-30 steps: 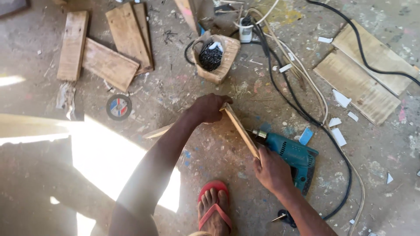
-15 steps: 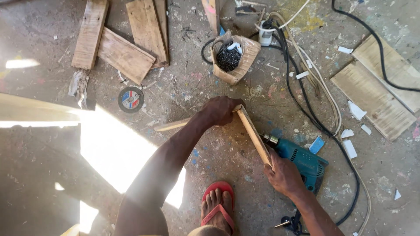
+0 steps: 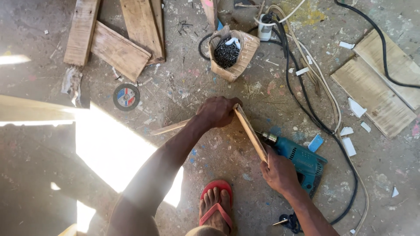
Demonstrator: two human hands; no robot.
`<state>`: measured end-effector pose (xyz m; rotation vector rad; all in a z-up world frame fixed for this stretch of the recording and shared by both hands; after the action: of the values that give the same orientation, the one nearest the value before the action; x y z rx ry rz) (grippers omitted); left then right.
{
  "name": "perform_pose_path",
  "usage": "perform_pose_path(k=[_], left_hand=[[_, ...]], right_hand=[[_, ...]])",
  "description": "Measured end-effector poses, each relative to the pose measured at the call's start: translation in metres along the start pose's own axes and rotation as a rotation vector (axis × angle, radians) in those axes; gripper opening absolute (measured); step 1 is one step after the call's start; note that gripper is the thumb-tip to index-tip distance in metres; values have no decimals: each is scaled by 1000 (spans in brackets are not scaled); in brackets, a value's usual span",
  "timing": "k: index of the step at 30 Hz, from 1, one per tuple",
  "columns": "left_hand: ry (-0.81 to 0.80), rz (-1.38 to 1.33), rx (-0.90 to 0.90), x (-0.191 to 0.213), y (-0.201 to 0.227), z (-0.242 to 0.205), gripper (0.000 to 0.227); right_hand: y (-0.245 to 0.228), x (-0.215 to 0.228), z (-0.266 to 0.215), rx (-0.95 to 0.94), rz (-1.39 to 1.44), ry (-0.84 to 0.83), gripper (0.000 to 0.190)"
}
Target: Assembling wooden furniture components using a power drill and screws
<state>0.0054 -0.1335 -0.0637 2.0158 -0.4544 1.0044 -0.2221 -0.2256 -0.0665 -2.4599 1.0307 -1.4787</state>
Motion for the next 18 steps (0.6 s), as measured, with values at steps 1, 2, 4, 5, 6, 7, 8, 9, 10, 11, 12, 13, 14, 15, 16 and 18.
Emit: perform_pose_path(k=[1, 2, 4, 5, 6, 7, 8, 9, 10, 11, 12, 13, 14, 15, 16, 18], left_hand=[[-7, 22, -2, 3, 1, 4, 23], [-2, 29, -9, 8, 1, 6, 23], [-72, -3, -11, 4, 3, 6, 34], [-74, 3, -16, 6, 2, 8, 34], [-63, -19, -39, 9, 3, 12, 34], [-60, -42, -66, 11, 6, 15, 36], [-71, -37, -77, 21, 13, 6, 36], [-31, 131, -62, 34, 21, 3, 31], [14, 297, -49, 47, 29, 0, 27], [4, 300, -67, 40, 26, -2, 27], [18, 285, -15, 37, 16, -3, 28], [29, 272, 42, 35, 5, -6, 32], [16, 278, 28, 35, 5, -11, 32], [107, 249, -27, 43, 11, -13, 31], [197, 216, -81, 51, 15, -16, 32], [194, 237, -101, 45, 14, -12, 30]], right_hand=[[-2, 3, 3, -20, 5, 9, 59], [-3, 3, 6, -20, 7, 21, 59], [-1, -2, 2, -52, -9, -5, 48], [-1, -12, 1, -55, -4, 0, 48], [-3, -24, 1, -41, 59, -15, 43], [-5, -36, -1, -36, 128, -30, 38], [-21, -42, -5, -47, 137, -26, 38], [-26, -48, -11, -144, 162, -24, 32], [-30, -53, -16, -240, 188, -23, 27], [-34, -63, -18, -257, 198, -17, 27], [-51, -62, -17, -137, 258, 79, 46], [-71, -61, -18, -16, 319, 175, 69], [-75, -60, -19, -31, 330, 179, 69], [-77, -54, -20, -31, 456, 224, 70], [-80, -48, -20, -30, 582, 272, 72], [-81, -56, -19, -59, 549, 245, 74]])
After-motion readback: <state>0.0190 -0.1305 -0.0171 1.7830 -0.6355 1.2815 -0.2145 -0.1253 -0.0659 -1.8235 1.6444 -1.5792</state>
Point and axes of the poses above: each hand's wrist, its own z-axis towards the middle knuckle, its own x-axis out of the back of the hand, y = z × x, the point moved 10 cm from there along z, towards the middle knuckle, and after that the axes turned 4 degrees about y, right-handed, at the moved point
